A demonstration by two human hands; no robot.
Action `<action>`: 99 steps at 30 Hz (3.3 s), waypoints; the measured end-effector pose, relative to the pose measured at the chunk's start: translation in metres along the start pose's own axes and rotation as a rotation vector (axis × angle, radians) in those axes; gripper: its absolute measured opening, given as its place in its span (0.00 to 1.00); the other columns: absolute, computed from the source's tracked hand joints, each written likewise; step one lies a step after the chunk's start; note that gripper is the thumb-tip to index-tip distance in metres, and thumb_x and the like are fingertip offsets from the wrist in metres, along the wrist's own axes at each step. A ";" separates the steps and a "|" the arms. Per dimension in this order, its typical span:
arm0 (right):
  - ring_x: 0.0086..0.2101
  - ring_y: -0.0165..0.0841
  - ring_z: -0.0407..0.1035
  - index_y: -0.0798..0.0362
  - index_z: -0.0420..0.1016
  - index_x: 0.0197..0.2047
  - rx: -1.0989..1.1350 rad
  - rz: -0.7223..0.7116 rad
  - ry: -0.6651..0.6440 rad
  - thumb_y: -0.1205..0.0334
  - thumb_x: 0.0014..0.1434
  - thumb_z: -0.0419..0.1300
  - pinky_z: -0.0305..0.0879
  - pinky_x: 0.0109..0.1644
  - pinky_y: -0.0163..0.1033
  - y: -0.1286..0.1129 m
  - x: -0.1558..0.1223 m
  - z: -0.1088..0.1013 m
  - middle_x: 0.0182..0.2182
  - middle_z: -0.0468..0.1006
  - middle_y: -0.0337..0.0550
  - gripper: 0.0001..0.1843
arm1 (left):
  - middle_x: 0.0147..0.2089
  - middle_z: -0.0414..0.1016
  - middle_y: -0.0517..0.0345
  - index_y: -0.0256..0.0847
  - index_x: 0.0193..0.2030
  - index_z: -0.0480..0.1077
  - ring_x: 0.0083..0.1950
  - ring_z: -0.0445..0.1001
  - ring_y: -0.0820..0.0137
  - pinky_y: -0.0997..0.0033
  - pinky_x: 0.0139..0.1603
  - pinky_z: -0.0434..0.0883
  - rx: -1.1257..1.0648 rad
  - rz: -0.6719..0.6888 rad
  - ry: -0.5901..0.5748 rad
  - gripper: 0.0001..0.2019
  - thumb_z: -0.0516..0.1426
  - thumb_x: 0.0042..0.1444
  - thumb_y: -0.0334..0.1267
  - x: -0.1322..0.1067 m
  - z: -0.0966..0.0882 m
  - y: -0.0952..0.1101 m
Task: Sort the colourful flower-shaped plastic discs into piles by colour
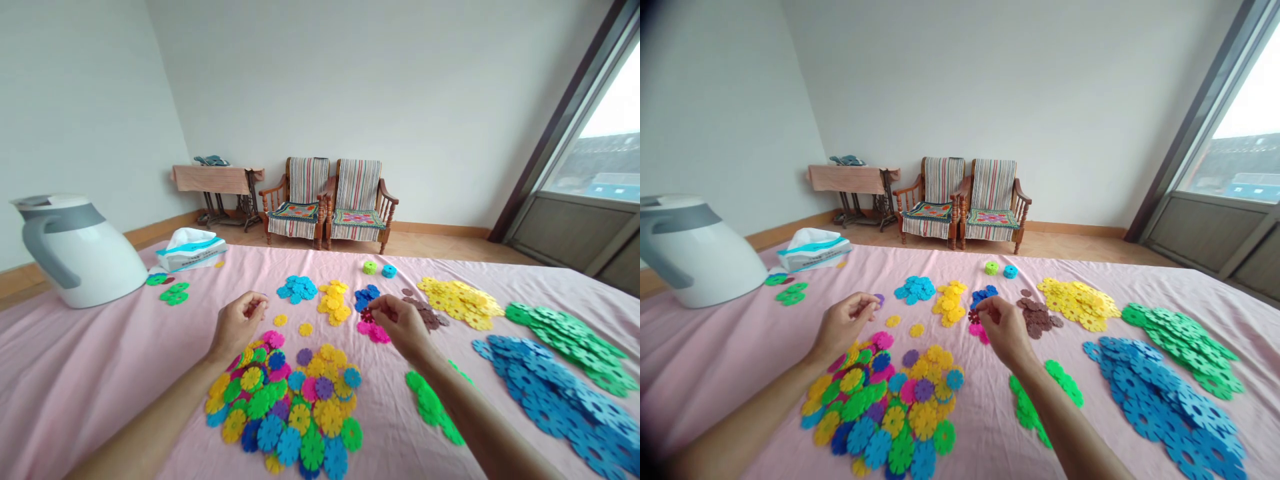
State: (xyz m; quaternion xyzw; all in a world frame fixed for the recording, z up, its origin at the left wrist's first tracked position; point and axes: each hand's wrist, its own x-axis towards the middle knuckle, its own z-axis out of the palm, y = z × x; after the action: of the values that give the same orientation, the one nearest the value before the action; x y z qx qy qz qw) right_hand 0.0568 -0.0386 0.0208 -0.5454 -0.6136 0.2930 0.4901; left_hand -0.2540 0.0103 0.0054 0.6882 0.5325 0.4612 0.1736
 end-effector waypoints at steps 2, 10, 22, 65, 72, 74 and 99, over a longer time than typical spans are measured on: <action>0.28 0.33 0.73 0.55 0.71 0.33 -0.092 0.002 0.126 0.62 0.49 0.54 0.67 0.30 0.35 0.005 0.008 -0.020 0.28 0.79 0.44 0.08 | 0.31 0.75 0.58 0.39 0.35 0.69 0.28 0.73 0.71 0.73 0.31 0.69 0.003 -0.004 -0.010 0.11 0.53 0.53 0.44 0.000 0.000 0.000; 0.24 0.35 0.70 0.55 0.76 0.27 -0.628 0.189 0.388 0.62 0.46 0.55 0.59 0.24 0.35 0.054 0.025 -0.086 0.22 0.77 0.44 0.10 | 0.30 0.74 0.59 0.39 0.33 0.69 0.29 0.72 0.71 0.74 0.30 0.69 0.014 0.004 -0.025 0.10 0.53 0.52 0.43 -0.002 0.004 0.003; 0.23 0.29 0.68 0.55 0.75 0.31 -0.376 -0.078 -0.104 0.58 0.53 0.54 0.59 0.27 0.33 -0.001 0.006 -0.041 0.22 0.75 0.40 0.11 | 0.30 0.74 0.59 0.38 0.35 0.69 0.28 0.73 0.71 0.75 0.30 0.69 0.014 -0.005 -0.038 0.10 0.53 0.53 0.42 0.000 0.005 -0.006; 0.64 0.43 0.33 0.49 0.37 0.67 -0.581 -0.382 -0.688 0.44 0.59 0.50 0.41 0.65 0.53 -0.020 -0.083 0.026 0.66 0.38 0.48 0.40 | 0.71 0.30 0.55 0.52 0.67 0.31 0.69 0.35 0.49 0.47 0.66 0.42 0.462 0.383 -0.845 0.51 0.56 0.43 0.63 -0.065 -0.033 0.035; 0.62 0.41 0.47 0.53 0.51 0.65 -0.629 -0.288 -0.498 0.55 0.62 0.48 0.49 0.64 0.51 -0.009 -0.074 0.034 0.64 0.50 0.51 0.29 | 0.70 0.42 0.51 0.50 0.67 0.41 0.68 0.43 0.51 0.45 0.65 0.46 0.374 0.417 -0.778 0.44 0.55 0.48 0.60 -0.055 0.005 0.045; 0.61 0.40 0.49 0.55 0.53 0.64 -0.616 -0.299 -0.472 0.58 0.63 0.47 0.51 0.63 0.51 -0.008 -0.072 0.035 0.63 0.53 0.52 0.27 | 0.68 0.49 0.50 0.49 0.66 0.46 0.67 0.48 0.53 0.47 0.65 0.48 0.332 0.426 -0.738 0.39 0.55 0.50 0.58 -0.050 0.014 0.048; 0.41 0.36 0.64 0.47 0.72 0.48 -0.539 -0.405 -0.417 0.60 0.59 0.55 0.63 0.46 0.43 -0.031 -0.065 0.036 0.41 0.72 0.44 0.14 | 0.32 0.77 0.54 0.36 0.32 0.70 0.34 0.76 0.67 0.70 0.37 0.72 -0.288 -0.063 -0.103 0.17 0.49 0.59 0.48 -0.012 0.012 0.019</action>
State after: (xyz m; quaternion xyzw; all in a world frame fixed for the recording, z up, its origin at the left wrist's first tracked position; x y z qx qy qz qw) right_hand 0.0067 -0.1016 0.0174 -0.4512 -0.8501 0.1232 0.2421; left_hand -0.2335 -0.0046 0.0077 0.6618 0.4727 0.4911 0.3119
